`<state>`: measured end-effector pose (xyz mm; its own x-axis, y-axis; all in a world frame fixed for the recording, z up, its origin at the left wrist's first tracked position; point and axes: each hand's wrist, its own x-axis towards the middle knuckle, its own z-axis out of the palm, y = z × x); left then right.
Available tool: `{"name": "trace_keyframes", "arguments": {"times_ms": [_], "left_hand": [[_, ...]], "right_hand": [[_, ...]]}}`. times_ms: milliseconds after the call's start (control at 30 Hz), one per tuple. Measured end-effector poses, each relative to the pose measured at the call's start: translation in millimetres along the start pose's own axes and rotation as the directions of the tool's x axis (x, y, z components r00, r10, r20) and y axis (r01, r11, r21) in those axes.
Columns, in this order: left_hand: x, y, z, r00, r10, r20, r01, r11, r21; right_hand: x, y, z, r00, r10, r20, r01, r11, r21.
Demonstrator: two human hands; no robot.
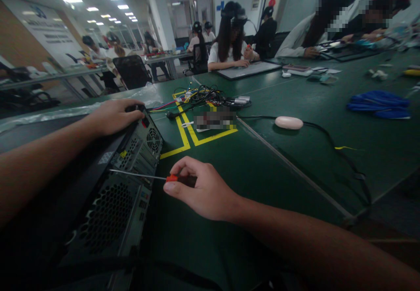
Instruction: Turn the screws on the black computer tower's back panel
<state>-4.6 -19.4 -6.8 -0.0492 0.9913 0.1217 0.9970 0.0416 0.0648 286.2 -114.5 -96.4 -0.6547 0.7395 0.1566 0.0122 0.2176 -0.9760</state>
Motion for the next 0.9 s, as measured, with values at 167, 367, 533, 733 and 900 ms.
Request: {"name": "trace_keyframes", "arguments": {"times_ms": [167, 367, 533, 733, 900], "left_hand": [[-0.2, -0.7, -0.5, 1.000, 0.013, -0.006, -0.013, 1.000, -0.016], [0.0, -0.6, 0.1, 1.000, 0.012, -0.007, -0.012, 1.000, -0.009], [-0.6, 1.2, -0.5, 1.000, 0.013, 0.001, -0.013, 1.000, 0.005], [-0.8, -0.5, -0.1, 1.000, 0.005, 0.000, -0.005, 1.000, -0.005], [-0.4, -2.1, 0.0, 1.000, 0.014, -0.005, -0.014, 1.000, -0.004]], "right_hand": [[-0.4, -0.8, -2.1, 0.999, -0.028, 0.022, 0.028, 1.000, -0.011], [1.1, 0.8, -1.6, 0.999, -0.028, 0.021, 0.028, 1.000, 0.009], [0.9, 1.0, 0.0, 1.000, -0.013, 0.020, 0.012, 0.999, 0.049], [0.5, 0.0, -0.4, 1.000, -0.007, 0.021, 0.006, 0.999, 0.054], [0.7, -1.6, -1.2, 1.000, -0.010, 0.015, 0.009, 0.998, 0.055]]}}
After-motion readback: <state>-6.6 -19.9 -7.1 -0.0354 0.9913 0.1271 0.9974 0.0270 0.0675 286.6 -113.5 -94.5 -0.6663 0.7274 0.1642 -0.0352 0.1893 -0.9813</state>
